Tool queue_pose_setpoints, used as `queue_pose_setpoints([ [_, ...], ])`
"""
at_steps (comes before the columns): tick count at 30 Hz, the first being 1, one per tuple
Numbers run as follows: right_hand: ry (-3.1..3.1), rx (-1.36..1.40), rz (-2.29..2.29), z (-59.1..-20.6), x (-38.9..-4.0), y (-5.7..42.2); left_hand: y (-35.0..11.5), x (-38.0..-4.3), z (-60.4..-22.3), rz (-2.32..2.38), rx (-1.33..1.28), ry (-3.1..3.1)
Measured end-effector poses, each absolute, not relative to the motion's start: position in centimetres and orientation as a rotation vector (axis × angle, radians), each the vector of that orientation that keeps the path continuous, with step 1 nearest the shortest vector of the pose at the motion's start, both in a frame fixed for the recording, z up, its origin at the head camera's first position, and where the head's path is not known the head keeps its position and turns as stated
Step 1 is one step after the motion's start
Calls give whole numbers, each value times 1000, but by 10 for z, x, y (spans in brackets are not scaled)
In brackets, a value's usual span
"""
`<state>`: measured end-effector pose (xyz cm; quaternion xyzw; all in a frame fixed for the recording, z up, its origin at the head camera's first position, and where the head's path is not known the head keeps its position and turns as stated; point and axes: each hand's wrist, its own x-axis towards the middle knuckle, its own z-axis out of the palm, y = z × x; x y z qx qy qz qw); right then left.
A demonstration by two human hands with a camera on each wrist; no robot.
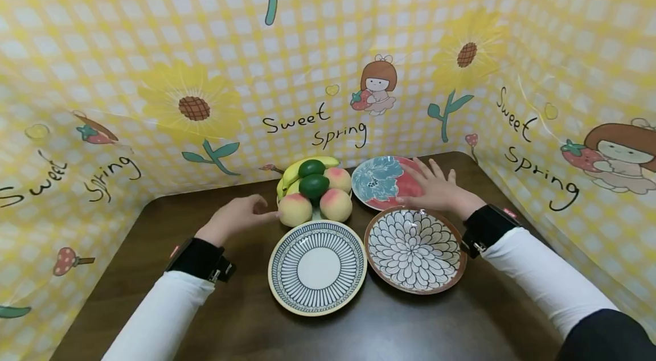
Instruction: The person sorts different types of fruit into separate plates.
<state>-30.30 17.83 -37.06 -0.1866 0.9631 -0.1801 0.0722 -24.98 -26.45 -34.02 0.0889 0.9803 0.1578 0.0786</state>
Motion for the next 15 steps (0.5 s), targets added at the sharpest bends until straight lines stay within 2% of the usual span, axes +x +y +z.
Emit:
queue_pose_setpoints([
  [9, 2899, -636, -489, -368, -329, 137, -275, -226, -386, 742, 129, 2683],
  [15, 2854, -763, -492, -363, -344, 106, -268, -223, -406, 842, 75, 2583],
])
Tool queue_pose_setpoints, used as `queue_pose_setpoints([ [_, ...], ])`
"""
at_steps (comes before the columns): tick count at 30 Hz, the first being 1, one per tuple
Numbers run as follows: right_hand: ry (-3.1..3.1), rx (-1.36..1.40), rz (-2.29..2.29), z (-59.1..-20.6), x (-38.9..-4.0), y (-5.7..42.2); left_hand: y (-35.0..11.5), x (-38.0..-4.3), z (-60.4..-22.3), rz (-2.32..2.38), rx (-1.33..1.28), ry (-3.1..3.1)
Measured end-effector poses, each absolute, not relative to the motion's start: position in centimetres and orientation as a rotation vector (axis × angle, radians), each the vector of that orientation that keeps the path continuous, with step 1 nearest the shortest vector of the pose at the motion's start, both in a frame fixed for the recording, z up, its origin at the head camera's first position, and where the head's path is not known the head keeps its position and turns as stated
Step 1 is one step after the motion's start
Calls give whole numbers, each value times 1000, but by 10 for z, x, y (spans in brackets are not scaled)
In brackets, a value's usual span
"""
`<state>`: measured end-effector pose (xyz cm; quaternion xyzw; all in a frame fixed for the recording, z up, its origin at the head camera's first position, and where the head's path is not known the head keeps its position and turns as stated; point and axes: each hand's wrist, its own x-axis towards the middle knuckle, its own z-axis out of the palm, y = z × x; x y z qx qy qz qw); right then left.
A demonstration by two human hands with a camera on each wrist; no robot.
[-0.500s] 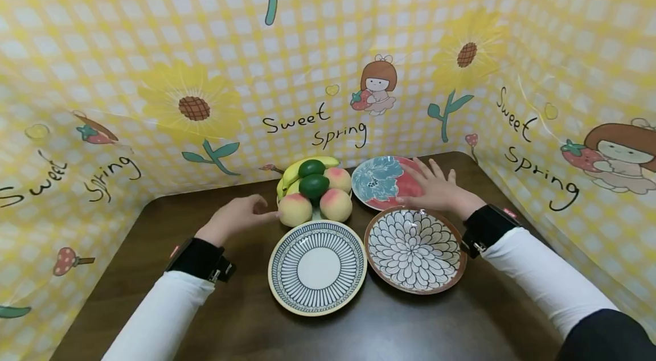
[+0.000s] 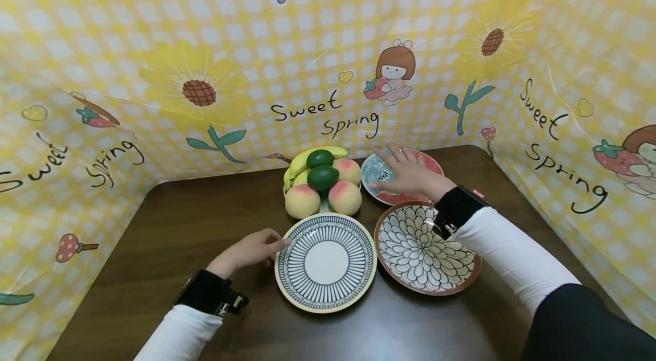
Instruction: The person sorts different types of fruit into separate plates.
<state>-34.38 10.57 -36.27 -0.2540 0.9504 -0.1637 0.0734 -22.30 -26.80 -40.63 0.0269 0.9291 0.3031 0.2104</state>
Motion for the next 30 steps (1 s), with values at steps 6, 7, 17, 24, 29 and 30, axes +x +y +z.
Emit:
queue_pose_setpoints([
  [6, 2791, -892, -629, -360, -354, 71, -257, -232, -423, 909, 104, 2541],
  [7, 2782, -911, -646, -360, -356, 65, -256, -233, -426, 933, 102, 2525],
  [17, 2781, -1128, -675, -375, -375, 0, -254, -235, -441, 1101, 36, 2428],
  [24, 2805, -1262, -531, -387, -375, -27, -265, -236, -444, 1254, 73, 2259],
  [29, 2791, -1297, -562, -394, -375, -28, -267, -234, -448, 1294, 99, 2237],
  [30, 2790, -1305, -566, -395, -375, -28, -267, -234, -448, 1286, 94, 2250],
])
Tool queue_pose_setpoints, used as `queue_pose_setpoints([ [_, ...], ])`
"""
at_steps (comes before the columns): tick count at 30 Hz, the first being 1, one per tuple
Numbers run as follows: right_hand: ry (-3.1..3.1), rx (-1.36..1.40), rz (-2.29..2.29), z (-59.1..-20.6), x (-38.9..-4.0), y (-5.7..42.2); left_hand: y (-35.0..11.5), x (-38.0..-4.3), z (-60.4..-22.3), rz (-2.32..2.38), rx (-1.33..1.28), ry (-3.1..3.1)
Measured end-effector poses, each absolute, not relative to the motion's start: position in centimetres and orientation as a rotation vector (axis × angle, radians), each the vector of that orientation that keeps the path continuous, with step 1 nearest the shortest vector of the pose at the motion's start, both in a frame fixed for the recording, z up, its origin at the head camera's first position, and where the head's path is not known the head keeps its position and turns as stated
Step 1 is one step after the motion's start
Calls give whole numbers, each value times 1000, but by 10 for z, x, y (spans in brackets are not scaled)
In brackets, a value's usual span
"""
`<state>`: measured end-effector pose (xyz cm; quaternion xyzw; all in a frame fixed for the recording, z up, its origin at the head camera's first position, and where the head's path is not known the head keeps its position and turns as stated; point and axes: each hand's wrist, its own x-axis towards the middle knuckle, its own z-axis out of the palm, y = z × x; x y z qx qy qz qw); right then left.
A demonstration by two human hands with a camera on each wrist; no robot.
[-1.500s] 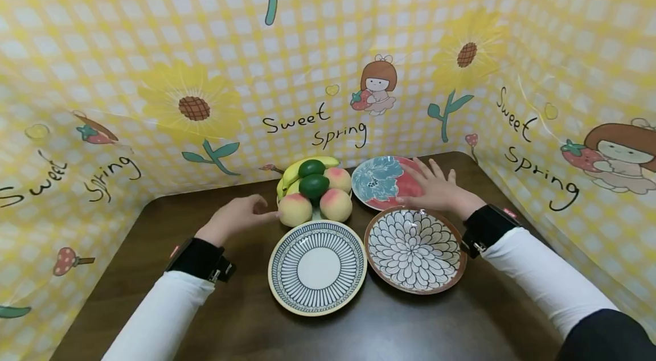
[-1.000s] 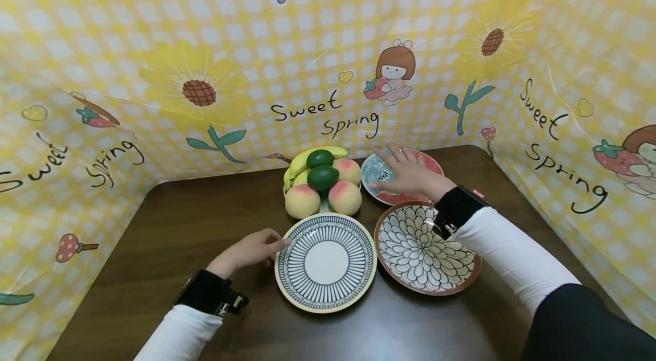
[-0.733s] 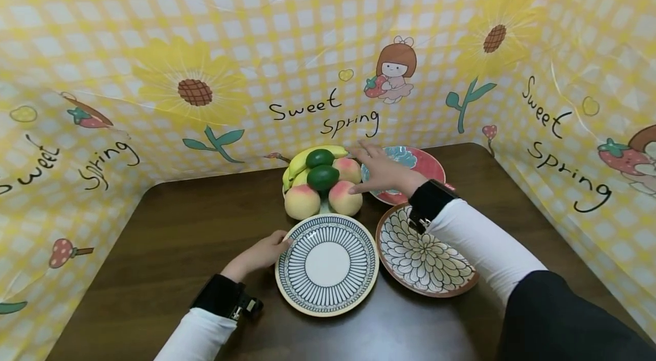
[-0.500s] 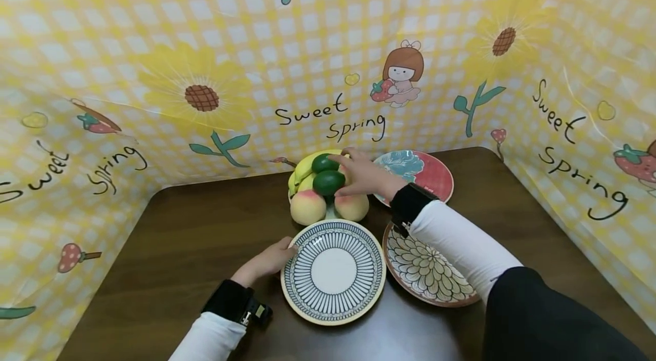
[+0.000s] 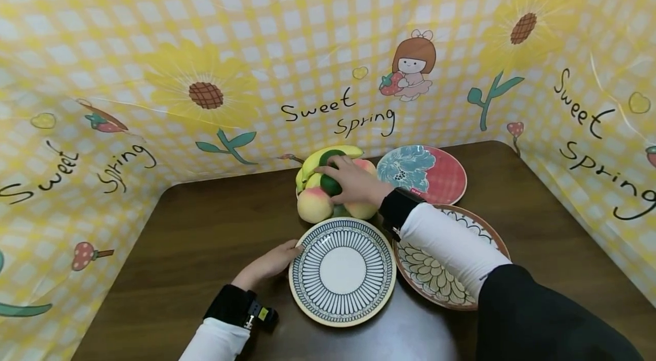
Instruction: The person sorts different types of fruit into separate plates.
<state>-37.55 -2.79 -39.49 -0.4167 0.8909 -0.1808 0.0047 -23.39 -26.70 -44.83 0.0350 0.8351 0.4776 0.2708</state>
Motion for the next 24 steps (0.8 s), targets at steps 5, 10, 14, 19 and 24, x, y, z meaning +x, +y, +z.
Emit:
queue_pose_setpoints([
  [5, 2770, -1327, -561, -394, -378, -29, -267, -232, -447, 1266, 79, 2312],
  [10, 2769, -1307, -564, -399, -380, -28, -264, -231, -448, 1255, 76, 2338],
  [14, 2794, -1324, -559, -401, -380, -30, -263, -229, -448, 1263, 44, 2369],
  [19, 2810, -1324, -538, -397, -377, -30, -261, -227, -448, 1258, 33, 2387],
  [24, 2838, -1306, -554, -394, -375, -29, -261, -226, -449, 1263, -4, 2394],
])
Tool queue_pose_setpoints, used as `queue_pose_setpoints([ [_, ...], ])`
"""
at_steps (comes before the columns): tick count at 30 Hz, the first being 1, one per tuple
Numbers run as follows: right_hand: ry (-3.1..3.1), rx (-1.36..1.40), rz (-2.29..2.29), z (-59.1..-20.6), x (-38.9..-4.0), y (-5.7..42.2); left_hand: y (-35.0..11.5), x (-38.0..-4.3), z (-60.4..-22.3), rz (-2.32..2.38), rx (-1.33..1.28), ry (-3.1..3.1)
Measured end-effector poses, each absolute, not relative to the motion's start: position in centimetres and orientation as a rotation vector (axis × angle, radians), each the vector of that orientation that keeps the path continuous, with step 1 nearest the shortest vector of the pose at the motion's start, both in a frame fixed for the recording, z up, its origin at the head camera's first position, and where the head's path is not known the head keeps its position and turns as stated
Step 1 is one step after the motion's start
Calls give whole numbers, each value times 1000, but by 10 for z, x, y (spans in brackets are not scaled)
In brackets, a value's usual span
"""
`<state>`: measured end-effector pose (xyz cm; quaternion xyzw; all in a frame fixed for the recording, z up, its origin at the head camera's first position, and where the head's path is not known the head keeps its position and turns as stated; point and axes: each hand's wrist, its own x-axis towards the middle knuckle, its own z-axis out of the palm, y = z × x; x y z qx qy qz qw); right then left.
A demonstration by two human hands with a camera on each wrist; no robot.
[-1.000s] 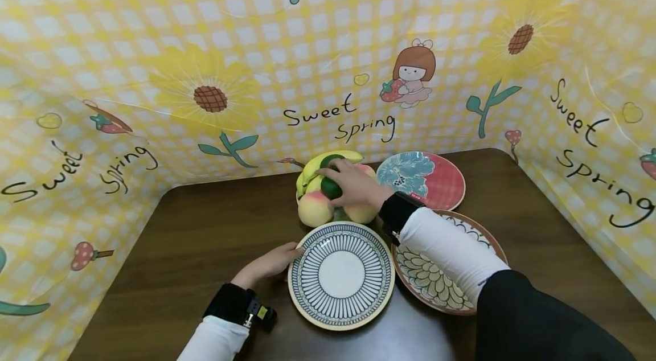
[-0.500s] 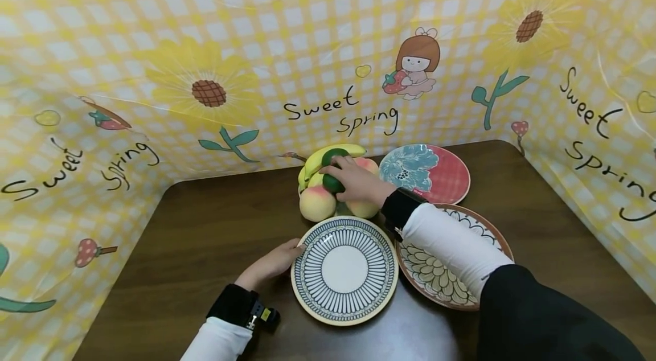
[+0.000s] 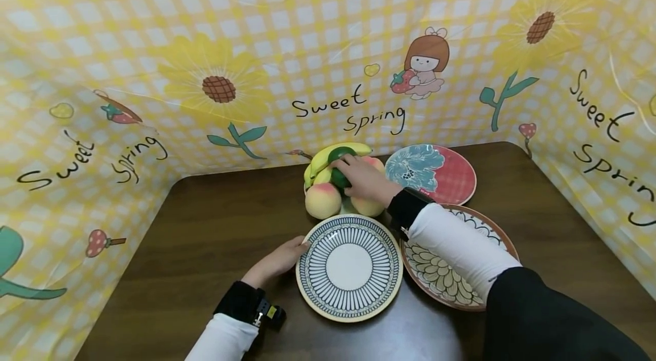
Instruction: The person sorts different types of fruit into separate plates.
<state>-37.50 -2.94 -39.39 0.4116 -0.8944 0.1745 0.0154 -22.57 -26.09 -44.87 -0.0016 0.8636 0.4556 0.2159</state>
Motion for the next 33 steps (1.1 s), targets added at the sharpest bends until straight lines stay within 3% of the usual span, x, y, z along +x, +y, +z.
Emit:
queue_pose_setpoints([
  [13, -2725, 1202, 528, -373, -367, -21, -265, -230, -448, 1224, 16, 2405],
  [33, -2534, 1466, 565, -358, -329, -9, -262, -227, -447, 1250, 59, 2389],
])
